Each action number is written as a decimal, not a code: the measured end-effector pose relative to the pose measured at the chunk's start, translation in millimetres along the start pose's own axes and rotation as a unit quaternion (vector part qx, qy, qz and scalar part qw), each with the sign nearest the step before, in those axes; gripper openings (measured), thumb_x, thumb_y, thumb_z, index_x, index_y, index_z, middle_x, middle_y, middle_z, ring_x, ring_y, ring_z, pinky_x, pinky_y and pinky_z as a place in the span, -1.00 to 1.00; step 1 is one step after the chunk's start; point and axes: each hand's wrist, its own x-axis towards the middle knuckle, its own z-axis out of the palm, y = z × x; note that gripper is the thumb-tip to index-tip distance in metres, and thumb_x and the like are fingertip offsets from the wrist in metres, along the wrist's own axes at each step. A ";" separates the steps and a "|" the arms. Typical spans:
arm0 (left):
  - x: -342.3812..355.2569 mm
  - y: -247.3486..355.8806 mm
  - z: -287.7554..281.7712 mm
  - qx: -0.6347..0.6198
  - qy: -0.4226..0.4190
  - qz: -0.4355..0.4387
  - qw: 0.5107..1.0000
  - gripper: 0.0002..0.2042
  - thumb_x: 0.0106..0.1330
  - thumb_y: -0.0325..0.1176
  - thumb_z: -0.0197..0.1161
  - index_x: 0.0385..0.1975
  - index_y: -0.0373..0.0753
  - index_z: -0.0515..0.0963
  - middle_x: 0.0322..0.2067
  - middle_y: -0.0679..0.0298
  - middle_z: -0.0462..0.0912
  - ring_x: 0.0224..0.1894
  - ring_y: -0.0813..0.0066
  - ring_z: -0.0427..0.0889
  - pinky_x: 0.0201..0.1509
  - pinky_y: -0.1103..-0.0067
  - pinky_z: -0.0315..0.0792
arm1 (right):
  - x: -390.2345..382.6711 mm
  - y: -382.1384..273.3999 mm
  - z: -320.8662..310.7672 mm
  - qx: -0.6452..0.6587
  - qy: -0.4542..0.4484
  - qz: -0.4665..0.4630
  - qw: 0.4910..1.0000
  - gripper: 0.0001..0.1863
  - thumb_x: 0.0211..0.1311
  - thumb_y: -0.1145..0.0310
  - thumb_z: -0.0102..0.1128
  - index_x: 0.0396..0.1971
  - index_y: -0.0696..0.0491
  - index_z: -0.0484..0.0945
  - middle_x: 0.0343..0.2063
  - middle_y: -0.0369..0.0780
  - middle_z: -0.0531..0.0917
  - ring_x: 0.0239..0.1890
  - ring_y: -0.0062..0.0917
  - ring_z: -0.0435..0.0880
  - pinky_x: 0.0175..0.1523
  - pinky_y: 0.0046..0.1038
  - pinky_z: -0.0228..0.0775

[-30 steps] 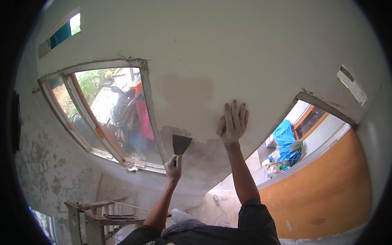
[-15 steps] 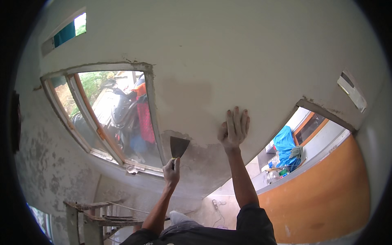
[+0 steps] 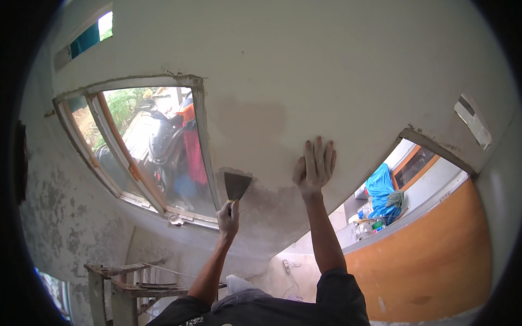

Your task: The person applies plaster to an interior wall near a window frame using a putty knife.

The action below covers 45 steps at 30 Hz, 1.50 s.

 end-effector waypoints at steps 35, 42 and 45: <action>26.0 44.2 -3.4 0.010 -0.013 0.025 1.000 -0.75 0.35 -0.27 0.21 -0.40 -0.39 0.53 -0.70 -0.01 0.39 -0.72 0.24 0.28 -0.58 0.42 0.24 | -9.4 4.2 -2.1 -0.013 -0.006 0.002 1.000 -0.56 0.38 0.23 -0.11 0.08 0.18 0.51 0.20 0.01 0.44 0.32 0.05 0.27 0.39 0.01 -0.02; -1.9 9.4 1.2 0.034 0.019 0.001 0.999 -0.76 0.33 -0.27 0.22 -0.38 -0.37 0.56 -0.70 -0.01 0.43 -0.71 0.14 0.41 -0.58 0.39 0.27 | -4.1 1.4 0.9 -0.017 0.008 -0.005 1.000 -0.57 0.36 0.25 -0.09 0.09 0.18 0.51 0.20 0.00 0.44 0.33 0.03 0.27 0.39 0.00 -0.02; 13.0 19.1 2.2 0.037 0.005 0.028 0.999 -0.76 0.32 -0.28 0.23 -0.41 -0.37 0.54 -0.70 0.00 0.43 -0.70 0.12 0.44 -0.57 0.39 0.27 | -3.4 2.4 -0.7 -0.015 0.006 -0.005 1.000 -0.56 0.36 0.24 -0.09 0.09 0.18 0.51 0.20 -0.01 0.45 0.33 0.03 0.26 0.39 0.00 -0.02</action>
